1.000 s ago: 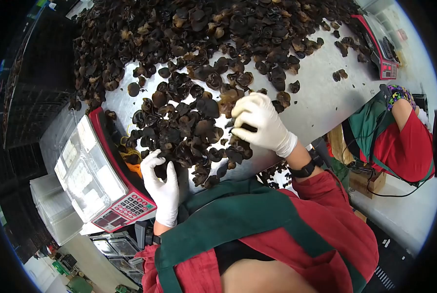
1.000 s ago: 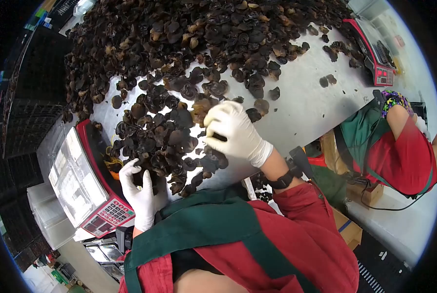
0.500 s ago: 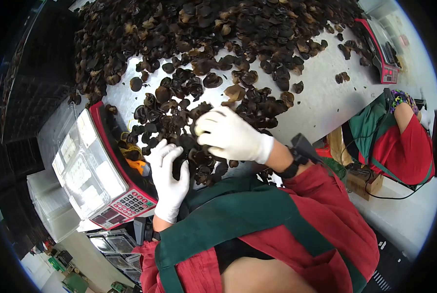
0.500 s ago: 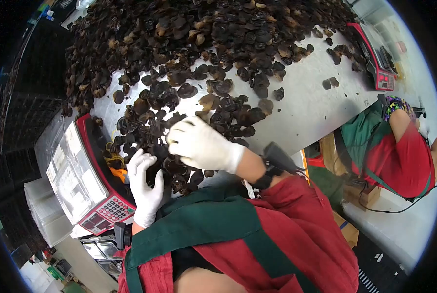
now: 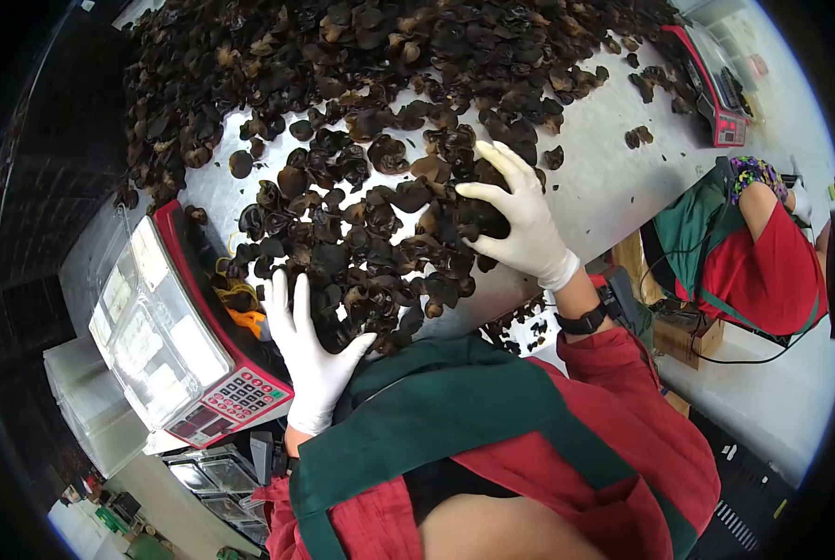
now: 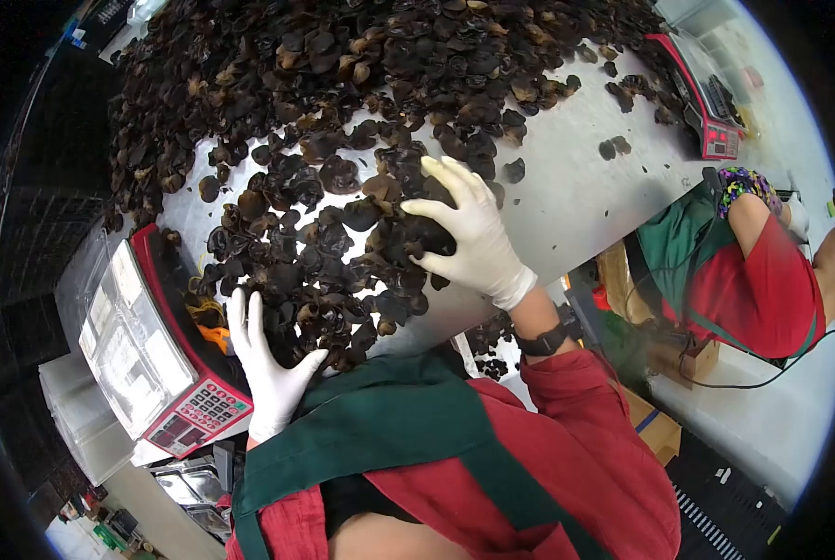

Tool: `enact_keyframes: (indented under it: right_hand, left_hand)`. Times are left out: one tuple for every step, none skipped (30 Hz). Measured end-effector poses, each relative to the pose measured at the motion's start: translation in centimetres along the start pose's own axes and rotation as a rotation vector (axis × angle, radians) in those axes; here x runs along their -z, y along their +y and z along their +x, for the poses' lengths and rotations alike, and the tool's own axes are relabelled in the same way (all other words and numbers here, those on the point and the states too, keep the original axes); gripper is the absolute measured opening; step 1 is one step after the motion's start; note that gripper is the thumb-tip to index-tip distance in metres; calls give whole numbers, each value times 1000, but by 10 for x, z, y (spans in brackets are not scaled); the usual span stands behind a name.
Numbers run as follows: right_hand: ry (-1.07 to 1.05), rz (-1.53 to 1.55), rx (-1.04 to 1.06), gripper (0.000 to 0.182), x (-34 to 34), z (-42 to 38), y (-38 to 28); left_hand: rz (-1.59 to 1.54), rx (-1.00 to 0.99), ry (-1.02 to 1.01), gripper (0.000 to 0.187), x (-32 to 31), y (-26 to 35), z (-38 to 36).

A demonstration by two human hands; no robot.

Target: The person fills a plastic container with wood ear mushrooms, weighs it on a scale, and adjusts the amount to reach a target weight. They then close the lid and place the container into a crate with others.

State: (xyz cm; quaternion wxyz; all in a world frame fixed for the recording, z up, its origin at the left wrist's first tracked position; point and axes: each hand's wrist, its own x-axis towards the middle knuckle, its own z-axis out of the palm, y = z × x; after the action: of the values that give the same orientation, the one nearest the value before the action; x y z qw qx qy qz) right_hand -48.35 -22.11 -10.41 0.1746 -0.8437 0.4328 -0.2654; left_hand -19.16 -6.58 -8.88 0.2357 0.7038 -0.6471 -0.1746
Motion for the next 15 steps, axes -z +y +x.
enact_keyframes:
  right_hand:
    - [3, -1, -1, 57, -3, 5, -4]
    - [-17, 23, 23, 59, -5, 11, -9]
    - [-37, 47, 48, 62, -9, 16, -16]
    - [-65, 28, 81, 65, -14, 20, -21]
    - [-98, 55, 122, 57, -16, 24, -29]
    - [-147, 112, 164, 52, -27, 24, -34]
    - [-195, 168, 205, 47, -38, 23, -39]
    - [-166, 207, 262, 44, -45, 23, -48]
    - [-138, 246, 319, 40, -51, 23, -57]
    - [-233, 355, 293, 39, -54, 21, -66]
    - [-214, 348, 310, 48, -57, 19, -70]
    - [-211, 350, 290, 55, -57, 19, -72]
    - [-207, 353, 268, 62, -54, 21, -74]
    - [-241, 258, 254, 74, -49, 21, -76]
    - [-273, 220, 236, 78, -48, 22, -77]
  left_hand:
    - [-24, -24, -16, 105, -5, -3, 4]
    - [36, -15, -46, 103, -6, 1, 9]
    - [97, -5, -76, 101, -8, 6, 13]
    - [71, -45, -57, 97, -12, 4, 19]
    - [36, -89, -8, 82, -14, 9, 26]
    - [-34, -121, 28, 74, -21, 8, 28]
    - [-103, -153, 62, 68, -28, 7, 30]
    - [-179, -183, 91, 59, -29, 12, 33]
    - [-279, -200, 82, 61, -31, 13, 35]
    - [-349, -122, 60, 63, -30, 18, 34]
    - [-417, -40, 39, 65, -27, 22, 33]
    - [-564, 30, 10, 74, -25, 22, 31]
    - [-688, 6, 30, 84, -25, 17, 28]
    - [-764, -10, 52, 88, -23, 13, 27]
    - [-841, -27, 74, 92, -21, 10, 25]
